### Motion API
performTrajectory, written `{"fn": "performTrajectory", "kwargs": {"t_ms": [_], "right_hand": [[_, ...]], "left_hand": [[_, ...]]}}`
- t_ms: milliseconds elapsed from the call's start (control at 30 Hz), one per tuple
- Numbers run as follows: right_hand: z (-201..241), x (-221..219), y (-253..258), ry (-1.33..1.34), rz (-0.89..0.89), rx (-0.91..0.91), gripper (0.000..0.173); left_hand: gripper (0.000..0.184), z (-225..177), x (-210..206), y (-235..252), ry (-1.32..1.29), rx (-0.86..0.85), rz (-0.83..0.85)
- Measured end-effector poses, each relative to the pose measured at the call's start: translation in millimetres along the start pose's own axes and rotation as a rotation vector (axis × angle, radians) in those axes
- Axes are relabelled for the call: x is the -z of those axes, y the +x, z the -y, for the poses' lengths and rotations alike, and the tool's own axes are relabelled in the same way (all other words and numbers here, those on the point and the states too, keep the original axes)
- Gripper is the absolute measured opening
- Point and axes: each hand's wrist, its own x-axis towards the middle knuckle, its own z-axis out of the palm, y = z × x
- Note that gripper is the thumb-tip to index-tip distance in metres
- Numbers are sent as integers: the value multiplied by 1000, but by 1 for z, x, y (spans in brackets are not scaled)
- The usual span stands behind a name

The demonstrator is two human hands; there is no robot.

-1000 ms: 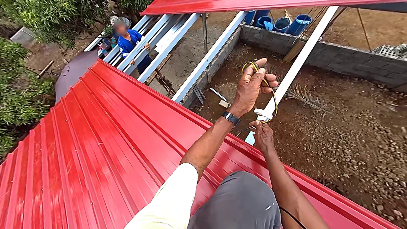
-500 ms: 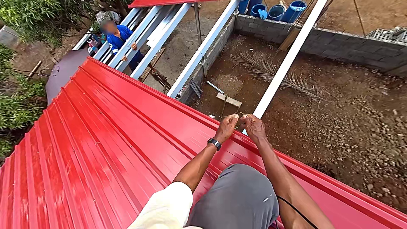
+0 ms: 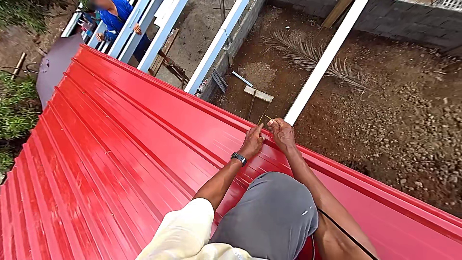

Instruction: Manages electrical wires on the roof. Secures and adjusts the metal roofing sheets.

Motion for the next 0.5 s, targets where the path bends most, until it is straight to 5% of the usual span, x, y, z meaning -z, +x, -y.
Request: {"fn": "performTrajectory", "kwargs": {"t_ms": [133, 333, 500], "right_hand": [[2, 6, 3, 84, -64, -14, 34], [-4, 9, 5, 207, -32, -25, 30], [-19, 19, -4, -91, -46, -16, 55]], "left_hand": [[33, -13, -23, 30, 156, -56, 13], [30, -18, -25, 44, 199, -21, -29], [33, 2, -15, 75, 102, 94, -76]]}}
